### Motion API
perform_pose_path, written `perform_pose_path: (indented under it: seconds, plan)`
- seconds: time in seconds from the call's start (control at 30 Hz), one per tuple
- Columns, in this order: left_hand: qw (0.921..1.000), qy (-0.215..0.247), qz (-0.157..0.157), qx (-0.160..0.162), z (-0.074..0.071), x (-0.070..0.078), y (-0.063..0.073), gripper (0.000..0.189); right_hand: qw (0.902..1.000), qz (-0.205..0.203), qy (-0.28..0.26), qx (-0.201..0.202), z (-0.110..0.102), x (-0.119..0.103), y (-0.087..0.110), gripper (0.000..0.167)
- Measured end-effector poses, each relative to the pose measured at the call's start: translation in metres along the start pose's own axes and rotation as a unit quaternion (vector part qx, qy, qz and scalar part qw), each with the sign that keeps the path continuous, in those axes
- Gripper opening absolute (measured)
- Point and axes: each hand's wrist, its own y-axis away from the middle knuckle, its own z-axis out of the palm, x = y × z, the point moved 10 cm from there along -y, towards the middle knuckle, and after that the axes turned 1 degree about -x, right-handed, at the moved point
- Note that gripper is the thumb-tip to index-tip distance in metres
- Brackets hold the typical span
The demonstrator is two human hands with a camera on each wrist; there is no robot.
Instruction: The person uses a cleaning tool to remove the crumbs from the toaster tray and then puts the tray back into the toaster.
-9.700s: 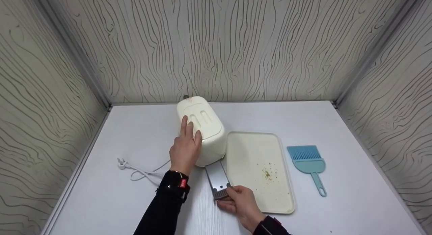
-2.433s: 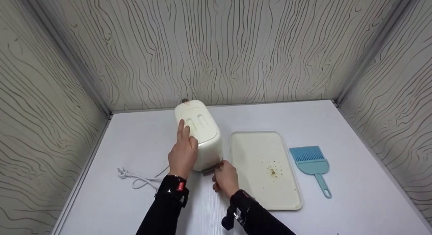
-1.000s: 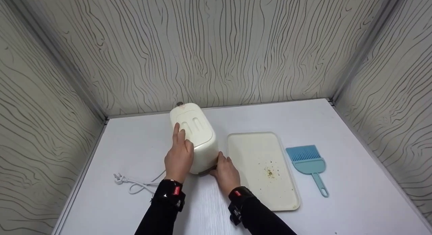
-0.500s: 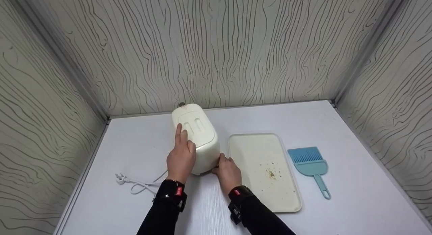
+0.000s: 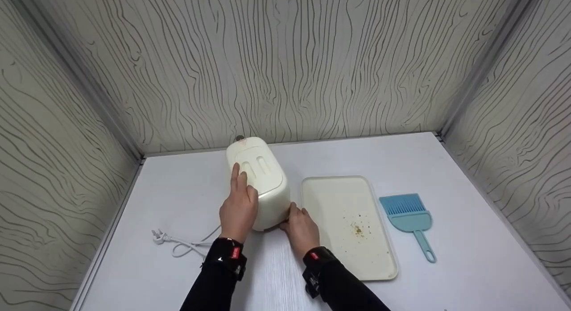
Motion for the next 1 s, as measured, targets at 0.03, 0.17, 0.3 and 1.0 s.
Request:
perform_pose_path:
  seconds: [0.03, 0.17, 0.3, 1.0]
  plan:
    - [1.0, -0.001, -0.001, 0.0, 0.0, -0.001, 0.0, 0.043, 1.0, 0.002, -0.002, -0.002, 0.001, 0.0, 0.0, 0.06]
    - [0.9999, -0.002, -0.007, -0.008, 0.0, -0.003, 0.001, 0.043, 0.9997, 0.012, -0.011, -0.019, 0.004, 0.002, 0.002, 0.06]
    - [0.9998, -0.002, -0.012, -0.018, 0.001, -0.005, -0.001, 0.044, 0.9988, 0.017, -0.016, -0.043, 0.006, 0.005, 0.004, 0.061]
    - [0.9848, -0.052, -0.063, -0.153, -0.03, -0.062, -0.011, 0.069, 0.9956, -0.032, 0.054, -0.07, -0.079, 0.086, -0.004, 0.058]
